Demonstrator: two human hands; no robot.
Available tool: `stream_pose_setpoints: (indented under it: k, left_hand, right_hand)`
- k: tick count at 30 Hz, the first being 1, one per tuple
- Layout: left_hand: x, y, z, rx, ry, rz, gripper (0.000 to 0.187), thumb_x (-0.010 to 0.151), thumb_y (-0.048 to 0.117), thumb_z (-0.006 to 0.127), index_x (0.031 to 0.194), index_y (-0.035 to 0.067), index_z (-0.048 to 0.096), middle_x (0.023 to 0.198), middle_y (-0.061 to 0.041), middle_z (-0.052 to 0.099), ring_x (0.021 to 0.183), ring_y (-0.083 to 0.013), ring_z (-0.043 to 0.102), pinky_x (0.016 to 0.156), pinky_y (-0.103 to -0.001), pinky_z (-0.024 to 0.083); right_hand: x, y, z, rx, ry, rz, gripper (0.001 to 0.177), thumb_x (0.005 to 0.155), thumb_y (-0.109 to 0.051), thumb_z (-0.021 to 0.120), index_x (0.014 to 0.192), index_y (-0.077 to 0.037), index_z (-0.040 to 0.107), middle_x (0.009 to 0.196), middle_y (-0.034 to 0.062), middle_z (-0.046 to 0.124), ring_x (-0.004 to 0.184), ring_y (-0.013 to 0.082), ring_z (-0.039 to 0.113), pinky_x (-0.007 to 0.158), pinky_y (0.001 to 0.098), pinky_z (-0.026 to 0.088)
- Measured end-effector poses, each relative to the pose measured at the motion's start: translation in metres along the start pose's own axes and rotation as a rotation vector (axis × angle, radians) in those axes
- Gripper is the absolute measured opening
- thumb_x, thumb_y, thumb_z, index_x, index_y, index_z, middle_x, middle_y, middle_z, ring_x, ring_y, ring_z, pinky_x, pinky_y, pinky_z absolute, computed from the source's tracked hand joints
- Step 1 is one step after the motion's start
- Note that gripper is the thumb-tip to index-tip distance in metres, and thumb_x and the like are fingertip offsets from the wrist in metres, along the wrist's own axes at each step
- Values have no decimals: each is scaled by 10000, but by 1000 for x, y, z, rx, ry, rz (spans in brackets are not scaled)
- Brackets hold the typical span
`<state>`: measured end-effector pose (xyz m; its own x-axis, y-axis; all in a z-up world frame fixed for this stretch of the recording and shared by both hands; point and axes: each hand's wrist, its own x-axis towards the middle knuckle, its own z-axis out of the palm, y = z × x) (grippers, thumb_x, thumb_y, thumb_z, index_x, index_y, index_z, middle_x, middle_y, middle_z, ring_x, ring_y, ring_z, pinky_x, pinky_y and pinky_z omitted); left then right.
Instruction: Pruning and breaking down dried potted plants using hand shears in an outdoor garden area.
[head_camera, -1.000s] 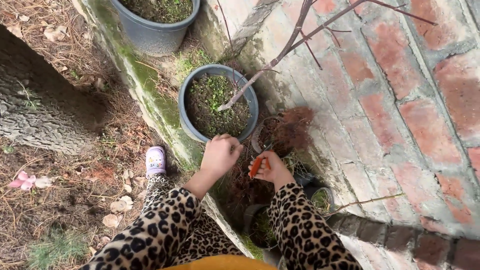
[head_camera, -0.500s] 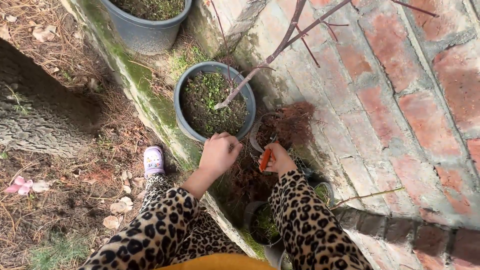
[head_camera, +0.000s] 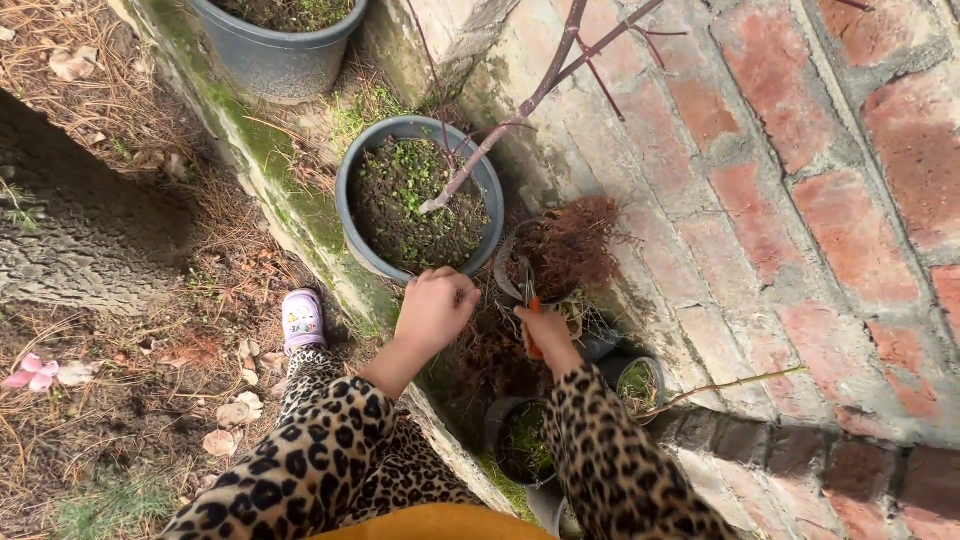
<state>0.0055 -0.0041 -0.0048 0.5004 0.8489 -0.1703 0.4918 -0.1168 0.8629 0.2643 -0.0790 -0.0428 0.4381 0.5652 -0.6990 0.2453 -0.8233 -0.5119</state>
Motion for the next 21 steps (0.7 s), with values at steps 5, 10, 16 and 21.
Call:
stream_pose_setpoints:
  k: [5, 10, 16, 21]
  left_hand:
    - [-3, 15, -1, -7, -28, 4, 236, 1008, 313, 583, 970, 164, 762, 1108, -85, 703, 1135, -344, 628, 1004, -532, 453]
    - [-1, 20, 4, 0, -50, 4, 252, 1013, 334, 571, 995, 164, 756, 1120, -82, 698, 1138, -339, 620, 1004, -517, 452]
    - [-3, 14, 3, -8, -54, -14, 251, 1011, 327, 568, 1008, 165, 760, 1135, -76, 700, 1165, -334, 608, 1022, -530, 439]
    - [-6, 14, -3, -20, -47, -16, 245, 1018, 301, 565, 1013, 155, 762, 1132, -94, 703, 1170, -341, 610, 1030, -547, 433]
  right_hand:
    - [-43, -13, 3, 220, -26, 110, 420, 973, -248, 620, 1215, 88, 550, 990, 192, 641, 918, 292, 698, 749, 487, 630]
    - [-34, -26, -6, 285, 7, 180, 501, 949, -257, 613, 1303, 89, 538, 1137, 231, 649, 1077, 355, 692, 863, 572, 623]
    - [-19, -45, -9, 362, -7, 225, 475, 952, -253, 609, 1284, 83, 561, 1151, 244, 641, 1107, 387, 673, 878, 595, 603]
    - [11, -43, -12, 351, -32, 249, 459, 975, -306, 606, 1228, 73, 550, 993, 197, 637, 927, 339, 706, 785, 532, 643]
